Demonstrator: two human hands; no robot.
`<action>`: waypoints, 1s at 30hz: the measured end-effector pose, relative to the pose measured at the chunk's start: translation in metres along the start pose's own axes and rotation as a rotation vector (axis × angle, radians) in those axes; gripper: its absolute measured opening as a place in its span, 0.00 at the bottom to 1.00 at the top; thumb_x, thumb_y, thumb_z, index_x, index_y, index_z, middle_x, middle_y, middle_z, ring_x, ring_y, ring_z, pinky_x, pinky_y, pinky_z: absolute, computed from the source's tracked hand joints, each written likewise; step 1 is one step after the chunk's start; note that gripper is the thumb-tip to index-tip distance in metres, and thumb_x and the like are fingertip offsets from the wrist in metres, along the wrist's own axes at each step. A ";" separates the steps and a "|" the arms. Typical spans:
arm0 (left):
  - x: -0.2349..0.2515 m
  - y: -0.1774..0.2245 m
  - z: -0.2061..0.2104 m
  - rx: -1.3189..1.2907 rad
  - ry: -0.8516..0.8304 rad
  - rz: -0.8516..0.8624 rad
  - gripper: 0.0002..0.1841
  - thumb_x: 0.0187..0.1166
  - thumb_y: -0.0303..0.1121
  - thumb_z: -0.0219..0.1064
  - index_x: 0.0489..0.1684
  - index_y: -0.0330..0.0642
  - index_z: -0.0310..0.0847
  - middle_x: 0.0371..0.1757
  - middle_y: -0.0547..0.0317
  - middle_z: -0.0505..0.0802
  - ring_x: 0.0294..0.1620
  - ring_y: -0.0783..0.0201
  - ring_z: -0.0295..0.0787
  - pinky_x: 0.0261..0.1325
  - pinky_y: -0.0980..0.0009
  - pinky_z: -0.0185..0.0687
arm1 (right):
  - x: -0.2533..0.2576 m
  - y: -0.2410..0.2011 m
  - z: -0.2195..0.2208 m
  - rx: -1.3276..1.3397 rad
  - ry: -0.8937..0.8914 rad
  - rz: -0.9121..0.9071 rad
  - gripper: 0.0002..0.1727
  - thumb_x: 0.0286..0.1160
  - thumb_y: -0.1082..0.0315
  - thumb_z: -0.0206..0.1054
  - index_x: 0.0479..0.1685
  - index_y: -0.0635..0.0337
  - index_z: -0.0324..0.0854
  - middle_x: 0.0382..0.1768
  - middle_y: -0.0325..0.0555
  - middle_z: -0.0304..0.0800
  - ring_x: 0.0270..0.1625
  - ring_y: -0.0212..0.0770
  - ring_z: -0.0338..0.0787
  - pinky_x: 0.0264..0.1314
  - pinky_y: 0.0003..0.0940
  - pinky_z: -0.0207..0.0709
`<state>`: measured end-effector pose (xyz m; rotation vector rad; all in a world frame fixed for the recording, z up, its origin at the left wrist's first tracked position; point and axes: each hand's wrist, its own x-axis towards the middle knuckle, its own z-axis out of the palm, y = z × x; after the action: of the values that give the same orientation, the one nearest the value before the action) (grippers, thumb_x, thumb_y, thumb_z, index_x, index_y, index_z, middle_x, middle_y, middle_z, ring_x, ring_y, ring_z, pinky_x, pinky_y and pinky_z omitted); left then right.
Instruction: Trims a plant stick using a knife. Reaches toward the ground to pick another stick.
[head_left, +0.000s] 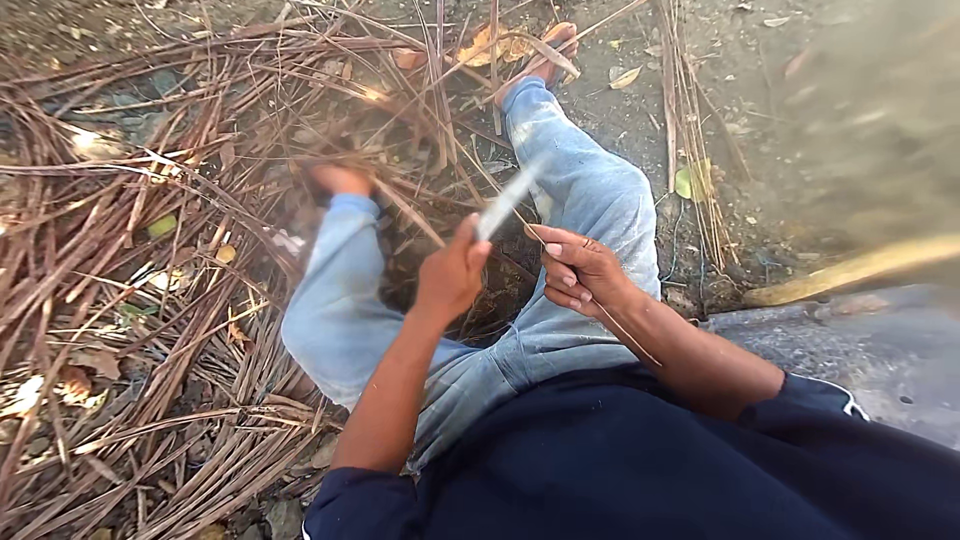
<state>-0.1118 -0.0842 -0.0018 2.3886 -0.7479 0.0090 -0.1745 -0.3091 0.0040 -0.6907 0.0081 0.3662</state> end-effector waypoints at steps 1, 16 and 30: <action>0.002 -0.005 -0.002 0.001 0.008 -0.024 0.33 0.94 0.52 0.39 0.82 0.35 0.69 0.29 0.49 0.91 0.25 0.51 0.88 0.29 0.48 0.85 | 0.000 0.000 -0.001 -0.009 -0.010 0.005 0.23 0.88 0.66 0.53 0.78 0.53 0.78 0.11 0.31 0.73 0.08 0.24 0.69 0.12 0.18 0.68; 0.005 -0.032 -0.020 -0.058 -0.082 -0.148 0.31 0.94 0.54 0.38 0.84 0.42 0.68 0.24 0.49 0.86 0.19 0.50 0.83 0.25 0.48 0.82 | -0.010 -0.003 -0.011 -0.110 -0.097 0.018 0.23 0.88 0.65 0.55 0.79 0.54 0.78 0.12 0.30 0.74 0.10 0.23 0.71 0.13 0.19 0.70; 0.051 -0.042 -0.063 -0.728 -0.245 -0.372 0.28 0.95 0.46 0.45 0.90 0.45 0.61 0.32 0.61 0.86 0.14 0.72 0.72 0.15 0.77 0.72 | -0.040 0.005 -0.031 -0.402 -0.023 0.046 0.24 0.88 0.66 0.53 0.81 0.58 0.75 0.14 0.28 0.77 0.12 0.24 0.72 0.17 0.21 0.71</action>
<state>-0.0364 -0.0472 0.0340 1.7949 -0.3130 -0.6125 -0.2106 -0.3380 -0.0182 -1.0852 -0.0733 0.4245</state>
